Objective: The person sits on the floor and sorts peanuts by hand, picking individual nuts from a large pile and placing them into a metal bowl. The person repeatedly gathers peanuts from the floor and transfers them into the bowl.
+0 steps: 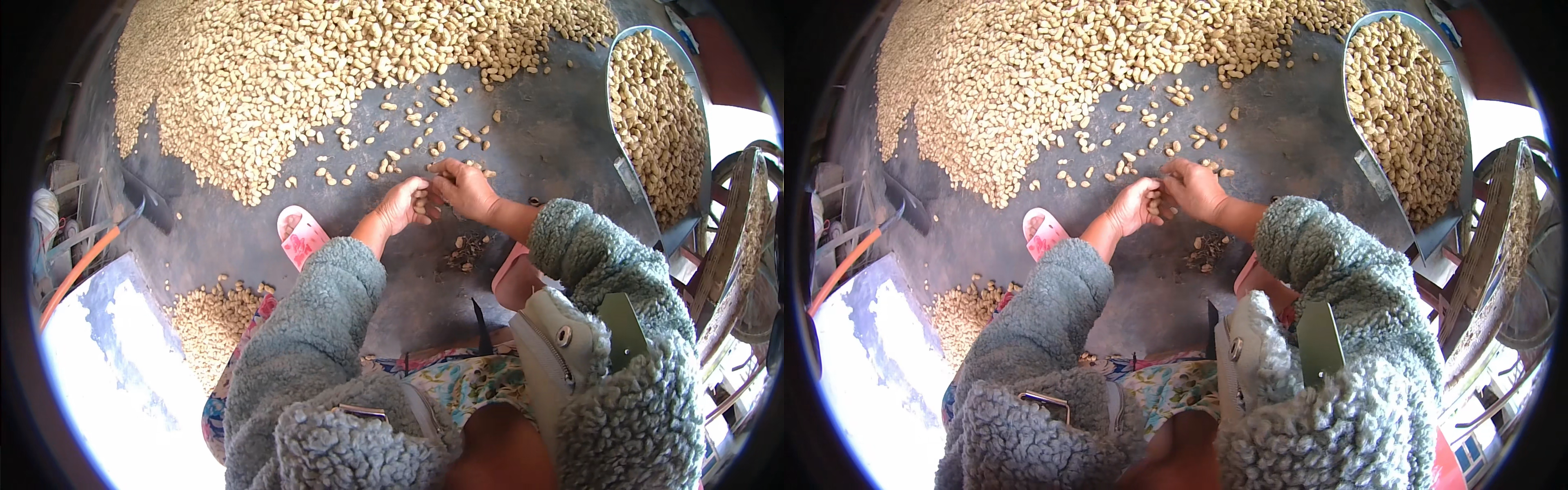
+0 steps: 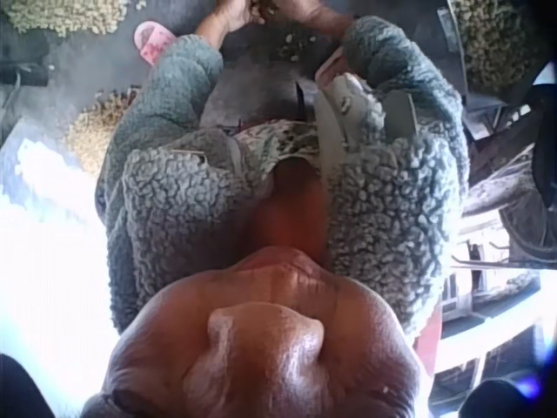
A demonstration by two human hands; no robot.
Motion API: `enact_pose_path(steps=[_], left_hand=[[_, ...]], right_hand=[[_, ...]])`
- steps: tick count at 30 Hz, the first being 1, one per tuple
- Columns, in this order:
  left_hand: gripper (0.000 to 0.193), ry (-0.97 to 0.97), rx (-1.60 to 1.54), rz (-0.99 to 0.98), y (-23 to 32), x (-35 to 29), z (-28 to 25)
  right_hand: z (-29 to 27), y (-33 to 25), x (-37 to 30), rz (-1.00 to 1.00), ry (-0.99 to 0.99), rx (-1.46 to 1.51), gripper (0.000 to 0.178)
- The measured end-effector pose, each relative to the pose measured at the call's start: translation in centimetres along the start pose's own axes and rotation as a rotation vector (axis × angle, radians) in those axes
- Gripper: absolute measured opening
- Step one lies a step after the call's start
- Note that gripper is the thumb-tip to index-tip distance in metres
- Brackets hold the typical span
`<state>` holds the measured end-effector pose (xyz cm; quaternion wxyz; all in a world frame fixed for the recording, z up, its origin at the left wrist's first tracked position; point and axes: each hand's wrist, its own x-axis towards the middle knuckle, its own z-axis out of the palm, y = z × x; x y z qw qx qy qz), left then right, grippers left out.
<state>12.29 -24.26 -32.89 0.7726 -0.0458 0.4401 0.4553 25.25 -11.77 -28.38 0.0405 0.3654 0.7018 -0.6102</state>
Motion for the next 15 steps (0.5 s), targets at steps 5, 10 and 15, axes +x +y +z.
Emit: enact_pose_path(steps=[5,10,15], left_hand=[[0.045,0.05,-0.217,-0.058,0.3,-0.6,3.1],[0.02,-0.247,-0.459,-0.075,-1.0,-0.5,-1.6],[0.021,-0.158,0.65,-0.509,4.8,-9.0,-10.1]], right_hand=[[1.0,-2.9,-1.2,-0.065,0.008,0.099,0.016],[0.3,-4.5,-0.8,-0.556,0.024,-0.23,0.013],[-4.0,-0.8,3.1,-0.369,0.281,-0.491,0.015]])
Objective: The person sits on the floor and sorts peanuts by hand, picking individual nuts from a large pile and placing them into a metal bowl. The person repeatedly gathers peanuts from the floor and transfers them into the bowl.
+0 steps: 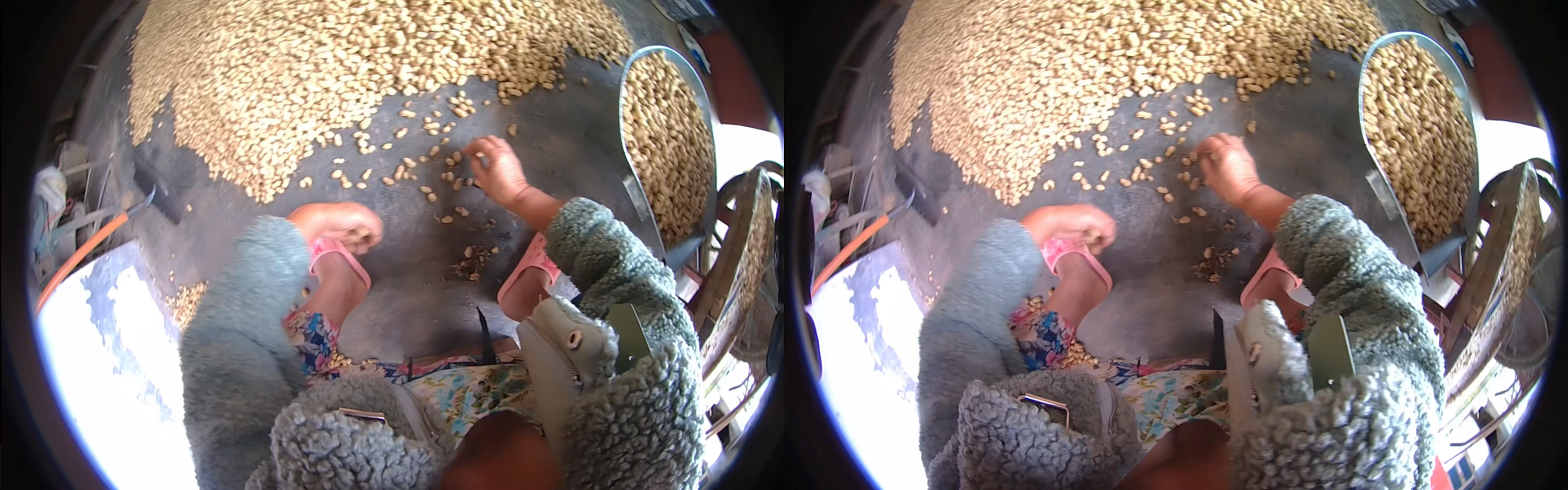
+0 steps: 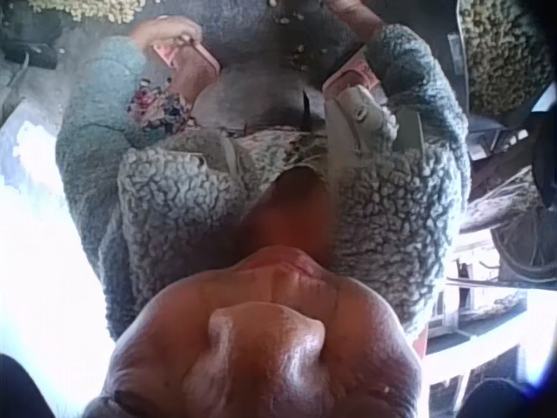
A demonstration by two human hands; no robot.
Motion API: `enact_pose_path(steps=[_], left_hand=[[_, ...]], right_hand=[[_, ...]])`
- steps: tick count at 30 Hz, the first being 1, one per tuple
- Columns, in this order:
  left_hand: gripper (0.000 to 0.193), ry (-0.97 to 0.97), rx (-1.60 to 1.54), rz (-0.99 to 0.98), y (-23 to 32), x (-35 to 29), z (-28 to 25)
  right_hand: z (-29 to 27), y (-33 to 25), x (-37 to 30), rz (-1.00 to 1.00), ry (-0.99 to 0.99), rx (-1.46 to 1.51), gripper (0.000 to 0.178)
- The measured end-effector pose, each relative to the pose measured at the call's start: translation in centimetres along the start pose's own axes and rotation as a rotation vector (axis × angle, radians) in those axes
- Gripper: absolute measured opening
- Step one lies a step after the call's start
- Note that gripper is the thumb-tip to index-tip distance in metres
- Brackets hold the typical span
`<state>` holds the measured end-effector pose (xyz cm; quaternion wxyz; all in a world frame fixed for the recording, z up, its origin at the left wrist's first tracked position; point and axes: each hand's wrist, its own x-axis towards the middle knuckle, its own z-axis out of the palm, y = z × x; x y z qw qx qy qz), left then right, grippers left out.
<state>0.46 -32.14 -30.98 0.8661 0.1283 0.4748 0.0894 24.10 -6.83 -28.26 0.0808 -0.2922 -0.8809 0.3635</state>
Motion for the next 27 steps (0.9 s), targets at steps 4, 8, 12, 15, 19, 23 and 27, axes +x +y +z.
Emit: enact_pose_path(steps=[4,8,12,15,19,23,27], left_hand=[[0.021,0.269,0.285,-0.368,-9.9,-11.2,-3.5],[0.019,0.435,0.924,-0.354,-16.6,-16.1,-2.5],[0.018,0.982,0.99,-0.064,-16.5,-14.2,-3.5],[0.01,1.399,0.663,0.396,-11.5,-9.2,-5.3],[0.031,1.632,0.55,0.203,-7.2,-3.2,-7.0],[0.037,1.502,0.62,0.343,-0.5,-4.2,-4.3],[0.067,1.732,0.908,0.308,3.5,-4.5,-7.2]], right_hand=[[0.5,2.5,-0.2,0.007,0.002,-0.052,0.015],[1.4,2.0,-0.1,-0.061,-0.046,-0.103,0.016],[2.3,0.7,1.1,-0.135,-0.079,-0.121,0.019],[3.2,-0.2,1.8,-0.203,-0.088,-0.129,0.02],[4.4,-1.7,2.3,-0.25,-0.121,-0.14,0.019],[5.7,-1.4,5.1,-0.44,-0.008,-0.108,0.022],[6.4,-3.8,10.8,-0.409,0.065,-0.39,0.039]])
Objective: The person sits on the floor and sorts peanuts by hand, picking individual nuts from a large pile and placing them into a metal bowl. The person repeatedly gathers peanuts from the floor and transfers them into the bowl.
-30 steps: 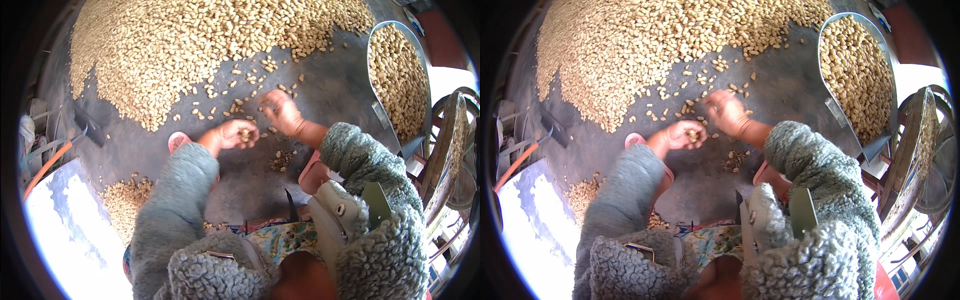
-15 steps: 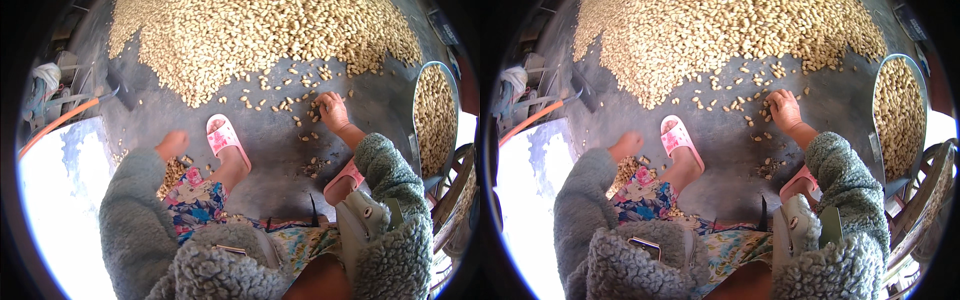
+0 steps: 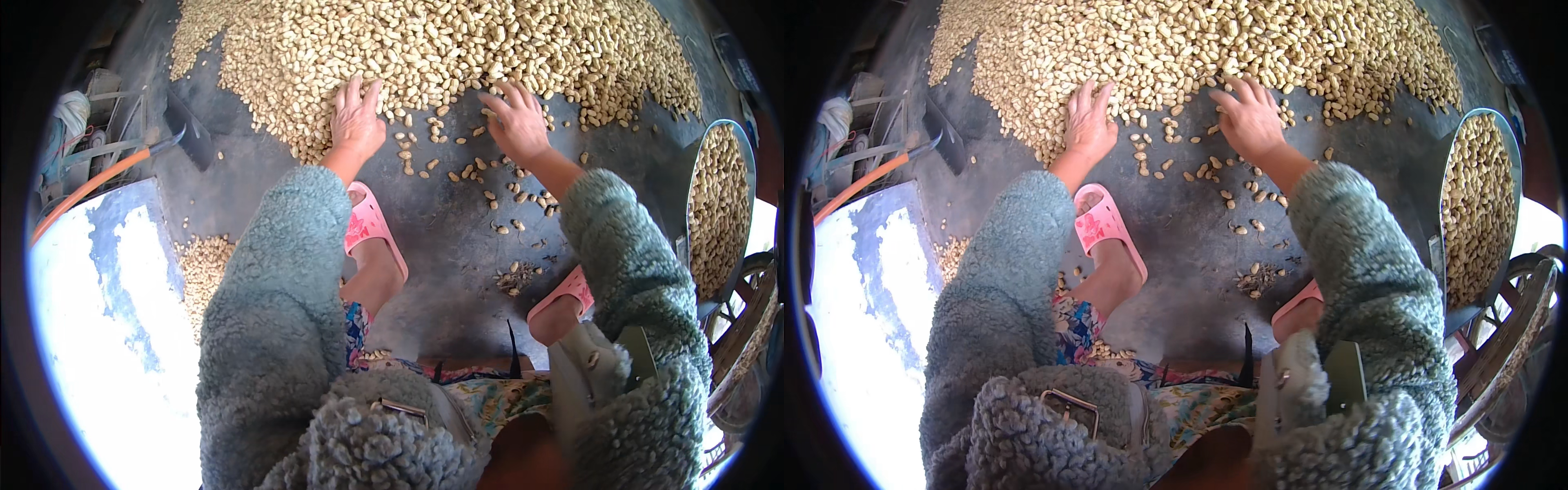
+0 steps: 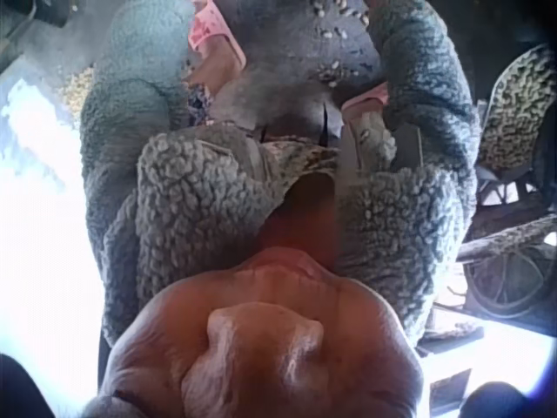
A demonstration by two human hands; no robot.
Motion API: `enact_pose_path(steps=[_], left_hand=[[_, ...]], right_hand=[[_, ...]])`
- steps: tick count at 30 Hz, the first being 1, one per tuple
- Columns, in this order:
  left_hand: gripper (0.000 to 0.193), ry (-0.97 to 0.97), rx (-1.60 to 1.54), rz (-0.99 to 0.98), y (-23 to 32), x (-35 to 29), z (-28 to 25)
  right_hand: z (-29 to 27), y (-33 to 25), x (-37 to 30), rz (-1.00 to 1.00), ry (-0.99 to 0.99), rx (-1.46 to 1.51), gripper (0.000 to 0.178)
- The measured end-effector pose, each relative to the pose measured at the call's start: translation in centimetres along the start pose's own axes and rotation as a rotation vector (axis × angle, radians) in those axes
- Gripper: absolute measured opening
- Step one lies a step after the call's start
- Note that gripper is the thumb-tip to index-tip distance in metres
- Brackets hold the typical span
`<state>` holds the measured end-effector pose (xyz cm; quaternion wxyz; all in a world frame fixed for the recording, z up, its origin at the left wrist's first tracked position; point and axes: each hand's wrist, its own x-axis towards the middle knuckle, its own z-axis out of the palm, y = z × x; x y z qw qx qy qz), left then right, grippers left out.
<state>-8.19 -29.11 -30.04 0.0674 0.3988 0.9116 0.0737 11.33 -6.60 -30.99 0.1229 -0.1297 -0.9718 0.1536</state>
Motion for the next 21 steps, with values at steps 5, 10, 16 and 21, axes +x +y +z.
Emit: enact_pose_path(steps=[5,10,16,21], left_hand=[[0.088,-0.281,-0.007,-0.283,6.8,2.1,0.8],[0.091,-0.423,0.005,-0.207,10.9,0.0,2.2],[0.092,-0.557,-0.035,0.001,11.8,-6.9,1.8],[0.085,-0.582,-0.05,0.079,11.3,-8.8,0.7]], right_hand=[[0.8,-2.8,6.1,0.11,-0.416,-0.249,0.061],[0.8,-3.8,4.2,0.137,-0.612,-0.241,0.068],[-0.9,-1.3,-2.7,0.117,-0.627,-0.225,0.071],[-1.5,-2.5,-4.6,0.186,-0.524,-0.186,0.07]])
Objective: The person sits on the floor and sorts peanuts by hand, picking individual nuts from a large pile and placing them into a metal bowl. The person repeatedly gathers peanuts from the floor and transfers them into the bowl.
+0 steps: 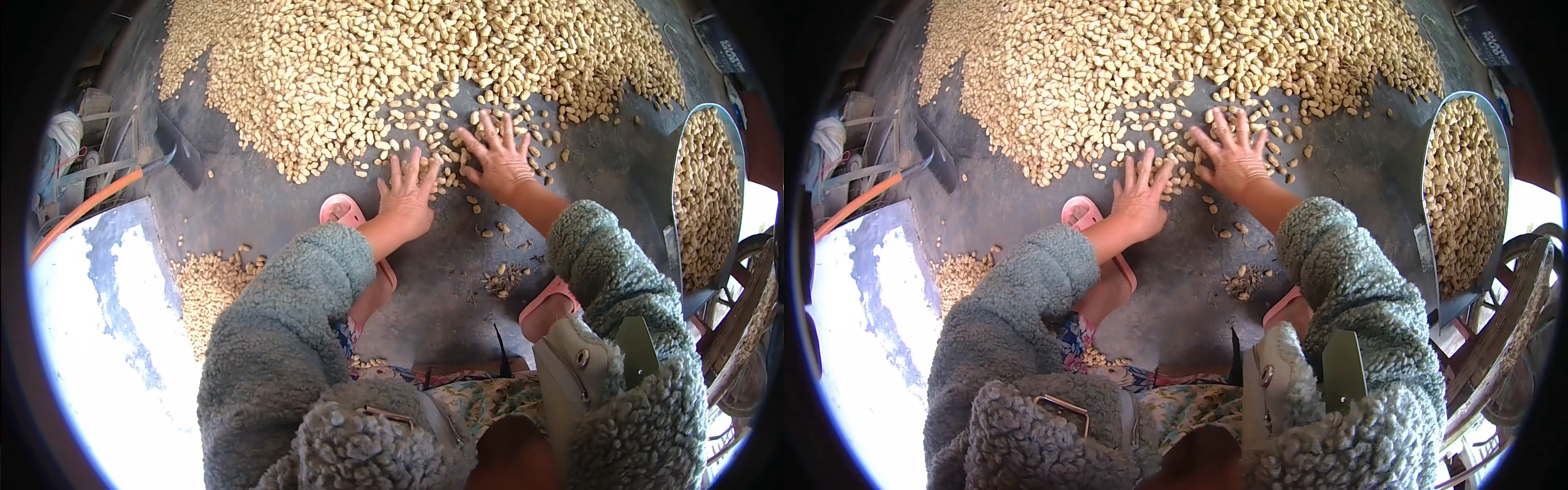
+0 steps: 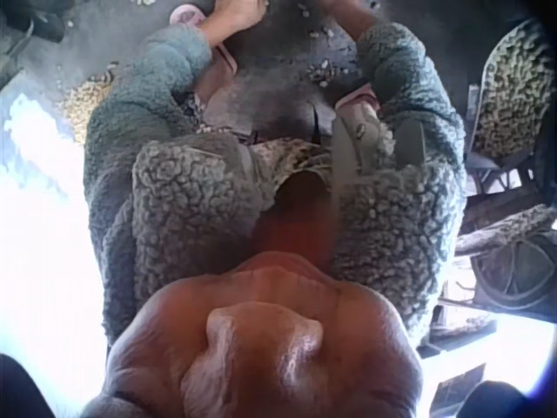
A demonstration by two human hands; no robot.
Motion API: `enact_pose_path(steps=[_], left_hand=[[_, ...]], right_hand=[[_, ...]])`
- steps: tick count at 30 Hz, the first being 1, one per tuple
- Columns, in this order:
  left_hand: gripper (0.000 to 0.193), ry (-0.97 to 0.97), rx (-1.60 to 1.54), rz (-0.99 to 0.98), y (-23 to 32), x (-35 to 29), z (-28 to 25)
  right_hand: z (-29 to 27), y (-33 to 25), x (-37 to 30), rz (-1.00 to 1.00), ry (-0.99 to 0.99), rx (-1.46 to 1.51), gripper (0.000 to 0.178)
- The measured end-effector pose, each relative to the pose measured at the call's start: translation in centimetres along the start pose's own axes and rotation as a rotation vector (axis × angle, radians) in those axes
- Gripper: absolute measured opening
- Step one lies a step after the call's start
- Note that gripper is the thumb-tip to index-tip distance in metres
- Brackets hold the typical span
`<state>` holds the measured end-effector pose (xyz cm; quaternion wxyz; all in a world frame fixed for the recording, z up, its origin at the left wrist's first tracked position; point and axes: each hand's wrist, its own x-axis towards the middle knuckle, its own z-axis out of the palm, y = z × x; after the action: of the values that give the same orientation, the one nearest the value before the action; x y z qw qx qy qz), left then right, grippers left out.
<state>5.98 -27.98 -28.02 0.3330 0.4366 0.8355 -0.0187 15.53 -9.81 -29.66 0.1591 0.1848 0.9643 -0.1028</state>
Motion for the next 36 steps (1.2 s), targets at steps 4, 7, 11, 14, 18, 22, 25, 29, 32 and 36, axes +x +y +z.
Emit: enact_pose_path(steps=[4,7,11,14,18,22,25,29,32,36], left_hand=[[0.078,0.205,0.093,0.016,-2.2,3.4,0.3],[0.073,0.231,0.124,-0.069,-2.1,5.2,-0.5],[0.045,0.552,-0.004,0.129,-3.0,7.8,-1.3],[0.034,0.556,-0.17,0.162,-2.2,10.5,-3.0],[0.033,0.452,-0.168,0.067,-1.3,12.4,-4.2],[0.032,0.305,-0.111,0.032,-0.4,14.2,-5.1],[0.026,0.245,-0.102,0.02,-1.9,13.4,-4.5],[0.021,0.174,-0.726,-0.091,-1.7,12.4,-6.4],[0.012,0.023,-1.733,-0.014,-4.3,11.5,-6.2],[0.013,0.05,-1.467,-0.159,-2.8,11.6,-5.3]], right_hand=[[2.1,-0.9,0.6,-0.207,-0.016,0.0,0.069],[2.1,-0.5,0.1,-0.108,0.038,0.039,0.07],[1.6,-0.2,-2.0,-0.168,-0.003,0.021,0.061],[2.0,1.7,0.7,-0.245,0.267,0.199,0.035],[-0.1,-0.6,6.6,0.012,0.363,0.334,0.016],[0.6,-0.2,9.2,0.022,0.324,0.326,0.018],[0.1,-0.5,8.0,0.058,0.263,0.694,0.016],[-1.5,5.6,5.4,0.402,0.184,1.756,0.024],[-1.5,6.0,5.2,0.362,0.191,1.267,0.025],[0.3,4.5,6.3,0.161,0.233,0.437,0.029]])
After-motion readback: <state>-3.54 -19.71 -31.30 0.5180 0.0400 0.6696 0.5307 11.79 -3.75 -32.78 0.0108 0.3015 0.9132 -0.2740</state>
